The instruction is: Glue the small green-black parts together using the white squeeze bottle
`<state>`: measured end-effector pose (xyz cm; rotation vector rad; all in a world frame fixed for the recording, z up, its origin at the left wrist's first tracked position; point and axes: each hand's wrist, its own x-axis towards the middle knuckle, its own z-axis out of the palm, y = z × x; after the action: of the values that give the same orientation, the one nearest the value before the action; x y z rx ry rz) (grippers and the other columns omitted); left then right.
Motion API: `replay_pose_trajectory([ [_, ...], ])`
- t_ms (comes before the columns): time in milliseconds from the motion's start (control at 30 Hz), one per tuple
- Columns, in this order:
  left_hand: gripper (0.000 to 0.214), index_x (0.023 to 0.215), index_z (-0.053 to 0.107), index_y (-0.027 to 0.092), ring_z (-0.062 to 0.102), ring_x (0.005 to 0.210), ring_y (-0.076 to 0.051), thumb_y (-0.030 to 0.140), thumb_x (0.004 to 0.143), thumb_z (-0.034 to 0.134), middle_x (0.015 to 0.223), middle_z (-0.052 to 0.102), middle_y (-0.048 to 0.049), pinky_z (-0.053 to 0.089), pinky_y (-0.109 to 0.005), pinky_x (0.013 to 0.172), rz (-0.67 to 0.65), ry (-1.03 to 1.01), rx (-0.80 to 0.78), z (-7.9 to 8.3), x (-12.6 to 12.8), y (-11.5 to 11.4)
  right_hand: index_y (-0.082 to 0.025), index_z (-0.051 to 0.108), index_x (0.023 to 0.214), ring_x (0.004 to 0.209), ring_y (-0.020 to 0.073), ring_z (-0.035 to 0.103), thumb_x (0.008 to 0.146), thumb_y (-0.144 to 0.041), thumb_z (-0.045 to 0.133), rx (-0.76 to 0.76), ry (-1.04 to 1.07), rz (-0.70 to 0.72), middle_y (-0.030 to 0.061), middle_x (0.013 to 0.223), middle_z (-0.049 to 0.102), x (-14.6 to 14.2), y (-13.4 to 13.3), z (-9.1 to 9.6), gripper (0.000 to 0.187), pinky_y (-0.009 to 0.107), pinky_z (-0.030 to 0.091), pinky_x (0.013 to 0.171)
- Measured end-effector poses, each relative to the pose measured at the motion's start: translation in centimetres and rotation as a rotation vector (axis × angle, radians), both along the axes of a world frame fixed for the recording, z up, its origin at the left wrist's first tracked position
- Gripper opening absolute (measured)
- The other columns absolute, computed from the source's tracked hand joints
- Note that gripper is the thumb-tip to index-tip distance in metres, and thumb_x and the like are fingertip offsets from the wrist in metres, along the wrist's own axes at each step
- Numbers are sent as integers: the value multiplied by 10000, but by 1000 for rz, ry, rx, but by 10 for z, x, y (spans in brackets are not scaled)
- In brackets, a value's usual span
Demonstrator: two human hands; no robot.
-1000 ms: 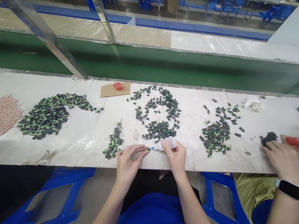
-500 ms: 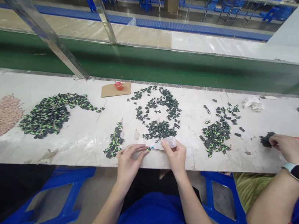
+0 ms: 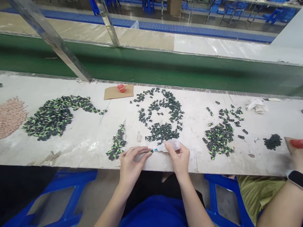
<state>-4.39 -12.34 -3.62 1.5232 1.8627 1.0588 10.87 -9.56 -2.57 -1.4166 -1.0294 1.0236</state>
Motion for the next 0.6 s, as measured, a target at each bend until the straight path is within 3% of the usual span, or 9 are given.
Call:
replay_pose_trajectory([
  [300,83,810,683,253,681,900,-214,202,749,707,861,754,12,312,-407,892,5,1,13,-1,1,0,-132,662,640,515,124,491,662,-450,717,-2,-12,24,-2,558,609,1,1,-1,323,253,417,510],
  [600,86,835,687,264,673,910,-219,219,761,688,867,751,9,319,-410,891,-4,10,29,-3,0,-1,-131,650,649,488,120,484,642,-468,721,8,53,-94,3,542,606,3,2,-5,345,250,401,465],
])
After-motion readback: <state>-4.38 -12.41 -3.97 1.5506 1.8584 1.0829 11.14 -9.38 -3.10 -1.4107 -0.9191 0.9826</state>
